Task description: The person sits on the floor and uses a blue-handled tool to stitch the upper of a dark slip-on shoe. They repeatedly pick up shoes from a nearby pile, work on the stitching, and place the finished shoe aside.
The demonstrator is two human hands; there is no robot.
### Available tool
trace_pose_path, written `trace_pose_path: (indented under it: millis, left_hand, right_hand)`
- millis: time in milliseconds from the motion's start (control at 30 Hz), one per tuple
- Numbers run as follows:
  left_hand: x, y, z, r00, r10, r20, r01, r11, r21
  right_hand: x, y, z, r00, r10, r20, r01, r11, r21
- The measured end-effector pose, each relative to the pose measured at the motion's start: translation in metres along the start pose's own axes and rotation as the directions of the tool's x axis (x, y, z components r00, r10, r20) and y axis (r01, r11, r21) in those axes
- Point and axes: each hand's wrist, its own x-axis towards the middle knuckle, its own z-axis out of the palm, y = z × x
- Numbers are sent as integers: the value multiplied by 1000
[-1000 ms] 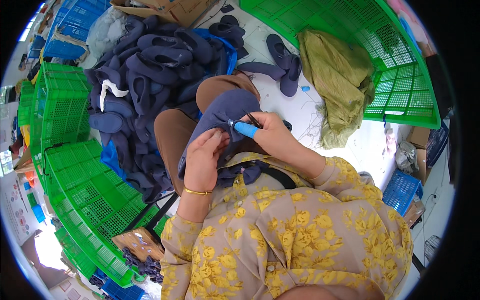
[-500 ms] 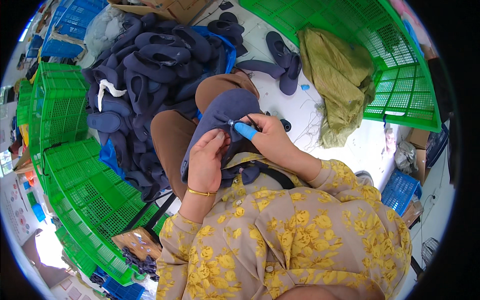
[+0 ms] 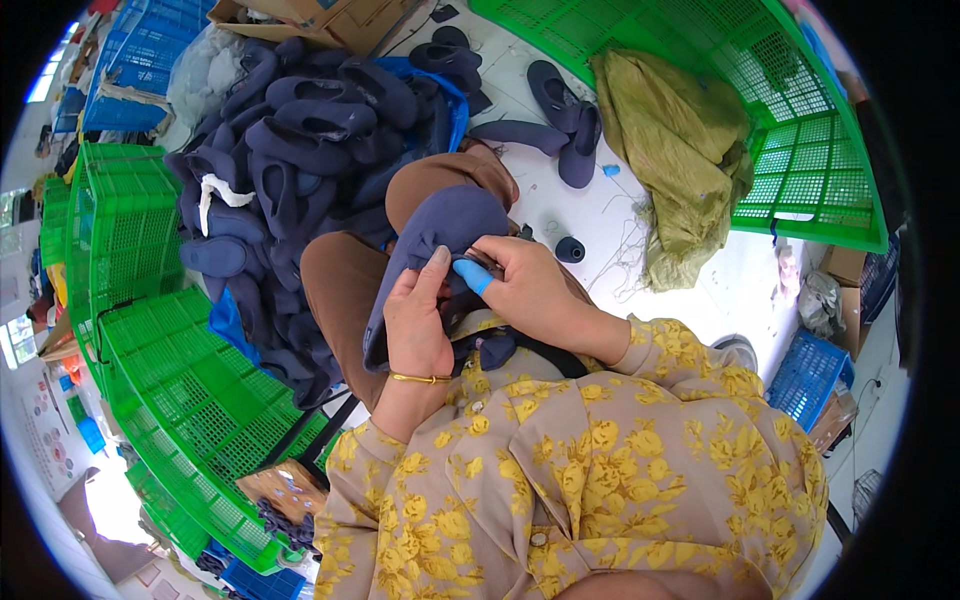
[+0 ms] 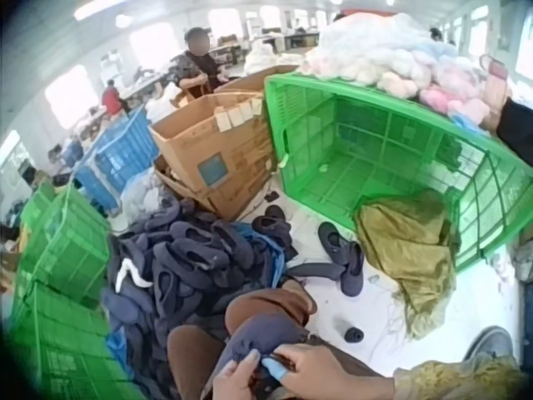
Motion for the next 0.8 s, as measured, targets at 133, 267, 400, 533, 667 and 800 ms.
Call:
trace_pose_path:
  millis: [133,267,400,533,667,800]
  left_hand:
    - [0,-3,-4,999,2,50,-2,1000,7]
    - [0,-3,-6,995,9,101,-6,1000,-30]
    - [-3,-5,-15,981,25,194,-17,999,-46]
    - [-9,-3,-12,973,32,231,-21,998,-51]
    - [-8,-8,-21,961,47,271,-31,998,-63]
    - [-6,-10,-26,950,50,309,-40,998,-41]
  right_hand:
    - [-1,3,-1,1000,-24,-15,24,1000,-11]
    - [-1,5,-5,996,-78,41,79,996,-29]
    - [-7,0,-22,994,-34,103,22,993,117]
    - [-15,12,-25,990,-122,73,114,989,95]
    - [-20,7,-29,983,-123,139,117,992,55]
    - [-21,8,-30,977,-158,142,159,987,7]
